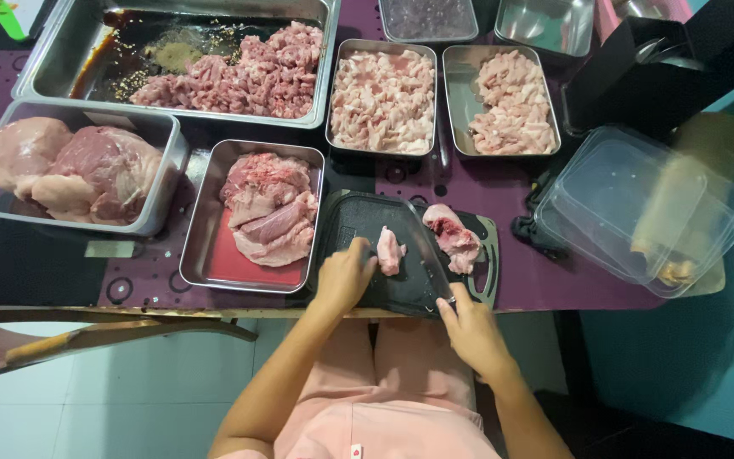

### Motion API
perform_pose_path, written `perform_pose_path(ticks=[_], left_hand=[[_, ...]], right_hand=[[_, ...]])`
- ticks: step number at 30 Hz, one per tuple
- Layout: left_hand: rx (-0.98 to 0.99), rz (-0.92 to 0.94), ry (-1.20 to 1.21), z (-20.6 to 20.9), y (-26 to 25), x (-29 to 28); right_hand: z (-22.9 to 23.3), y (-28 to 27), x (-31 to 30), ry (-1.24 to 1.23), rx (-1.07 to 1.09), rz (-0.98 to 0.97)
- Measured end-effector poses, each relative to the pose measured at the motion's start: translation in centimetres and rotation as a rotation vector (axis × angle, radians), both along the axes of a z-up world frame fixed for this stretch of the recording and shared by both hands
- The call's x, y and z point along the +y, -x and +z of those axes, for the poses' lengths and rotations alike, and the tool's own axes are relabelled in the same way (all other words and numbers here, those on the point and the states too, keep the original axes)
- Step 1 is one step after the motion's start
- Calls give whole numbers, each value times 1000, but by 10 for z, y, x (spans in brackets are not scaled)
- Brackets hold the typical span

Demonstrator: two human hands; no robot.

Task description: The person slices a piece of raw meat into smaller portions using a knife on a cutting board, then places the sliced pieces into a metal tray.

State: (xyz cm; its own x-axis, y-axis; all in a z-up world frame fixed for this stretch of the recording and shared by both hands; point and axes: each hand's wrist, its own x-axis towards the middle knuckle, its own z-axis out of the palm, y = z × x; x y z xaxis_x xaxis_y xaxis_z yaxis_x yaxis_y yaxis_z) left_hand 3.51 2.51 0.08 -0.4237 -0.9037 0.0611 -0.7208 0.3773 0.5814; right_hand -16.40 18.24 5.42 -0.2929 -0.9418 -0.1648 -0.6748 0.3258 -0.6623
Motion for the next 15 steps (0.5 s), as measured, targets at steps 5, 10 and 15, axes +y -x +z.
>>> perform_pose_path(ticks=[5, 10, 15], left_hand=[[212, -544, 572, 13, -2, -30], [129, -710, 619, 17, 16, -46], [133, -593, 579, 10, 22, -36]], right_hand=[[-1, -13, 6, -142, -132, -44], [1, -4, 3, -139, -247, -123], [8, 2, -4, -97, -206, -112]])
